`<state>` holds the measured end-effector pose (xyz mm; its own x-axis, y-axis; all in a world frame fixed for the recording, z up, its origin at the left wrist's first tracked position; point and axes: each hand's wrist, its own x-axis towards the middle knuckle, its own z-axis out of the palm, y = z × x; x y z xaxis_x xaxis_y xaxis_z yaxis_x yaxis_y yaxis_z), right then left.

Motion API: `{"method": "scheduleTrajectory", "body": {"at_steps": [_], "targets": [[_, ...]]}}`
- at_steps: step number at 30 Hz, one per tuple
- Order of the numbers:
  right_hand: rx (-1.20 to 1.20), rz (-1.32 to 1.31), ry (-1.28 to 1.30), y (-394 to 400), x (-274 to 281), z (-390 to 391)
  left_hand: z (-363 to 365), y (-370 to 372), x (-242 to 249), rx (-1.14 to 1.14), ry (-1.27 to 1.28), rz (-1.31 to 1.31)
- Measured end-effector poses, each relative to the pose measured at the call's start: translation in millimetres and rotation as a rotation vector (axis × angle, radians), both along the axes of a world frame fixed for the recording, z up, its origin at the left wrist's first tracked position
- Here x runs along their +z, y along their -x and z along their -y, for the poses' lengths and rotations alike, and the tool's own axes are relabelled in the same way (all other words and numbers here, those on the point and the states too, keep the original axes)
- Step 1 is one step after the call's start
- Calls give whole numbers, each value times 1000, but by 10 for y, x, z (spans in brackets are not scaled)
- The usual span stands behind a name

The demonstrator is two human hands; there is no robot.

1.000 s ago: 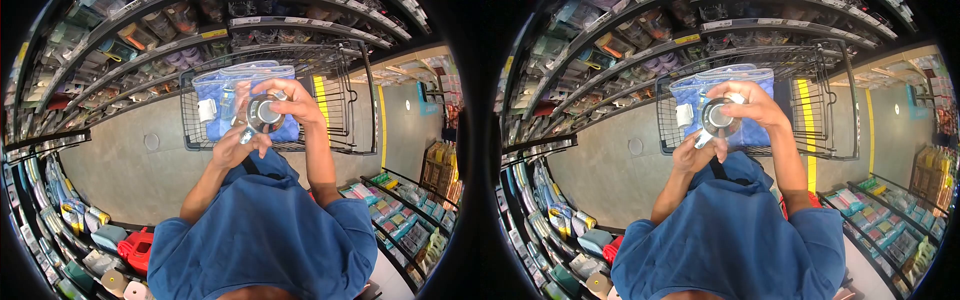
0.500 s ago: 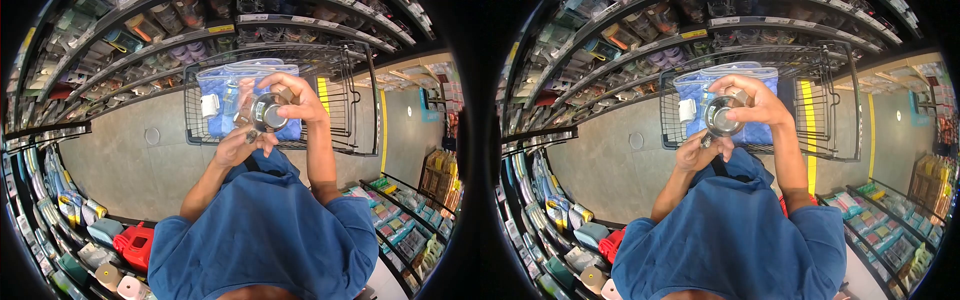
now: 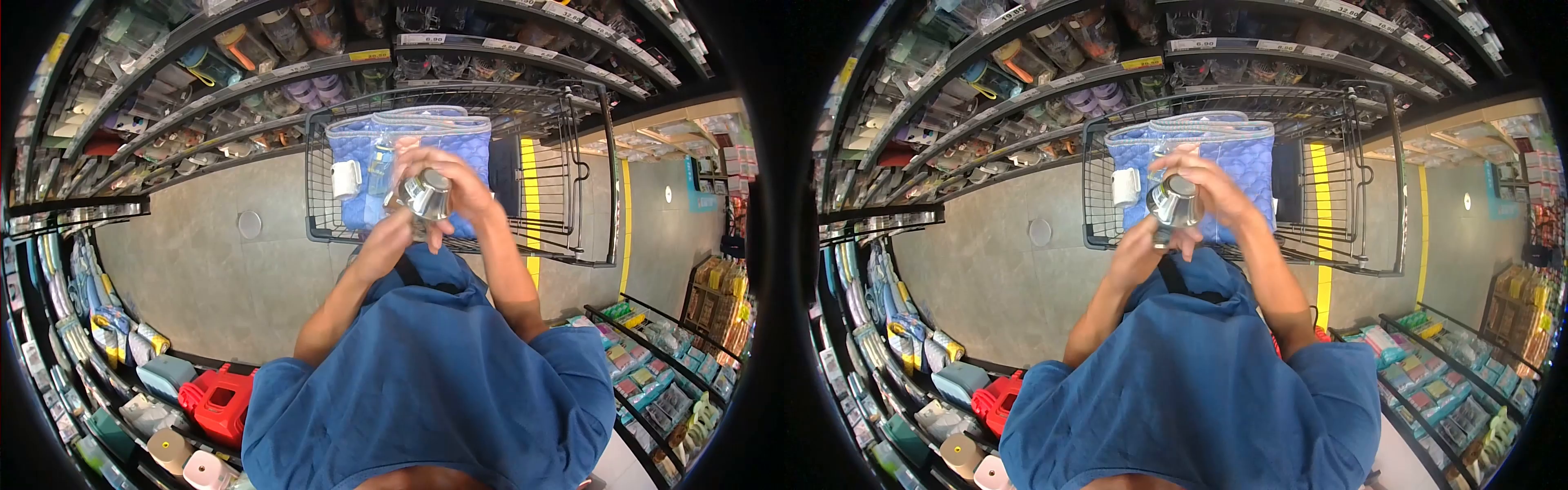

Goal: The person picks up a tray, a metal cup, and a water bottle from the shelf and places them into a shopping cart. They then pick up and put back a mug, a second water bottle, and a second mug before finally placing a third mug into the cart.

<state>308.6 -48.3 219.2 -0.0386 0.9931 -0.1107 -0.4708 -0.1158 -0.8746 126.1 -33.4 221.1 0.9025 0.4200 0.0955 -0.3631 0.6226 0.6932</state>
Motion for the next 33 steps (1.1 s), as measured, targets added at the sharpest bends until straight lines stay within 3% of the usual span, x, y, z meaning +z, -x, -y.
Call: {"method": "scheduleTrajectory", "body": {"at_steps": [1, 2, 3, 7, 9, 10, 15, 17, 20, 22, 24, 26, 33], "targets": [[0, 4, -1, 58, -161, 27, 15, -1, 13, 53, -177, -113], [96, -226, 99, 119, -319, 64, 25, -5, 24, 107, -351, -228], [191, -458, 202, 185, -459, 110, 25, -13, 46, 108, -346, -228], [91, -717, 130, 436, -770, 319, 66, -65, -3, 127, -528, -425], [53, -1033, 220, 476, -789, 369, 74, -101, -39, 182, -565, -446], [71, -1071, 242, 451, -835, 341, 70, -112, -42, 191, -557, -485], [-145, -1166, 359, 549, -683, 324, 19, -121, -125, 240, -602, -542], [-337, -1164, 507, 570, -557, 319, 28, -155, -128, 292, -620, -525], [-169, -1249, 358, 517, -717, 394, 13, -176, -56, 295, -686, -613], [-156, -1169, 297, 559, -837, 341, -21, -182, -64, 304, -1155, -652], [-145, -1090, 234, 572, -867, 309, -1, -192, -37, 286, -1106, -682], [-141, -1211, 252, 578, -880, 314, 9, -199, -36, 263, -1056, -710], [-163, -1190, 245, 615, -803, 298, -16, -219, -183, 308, -1191, -702]]}}
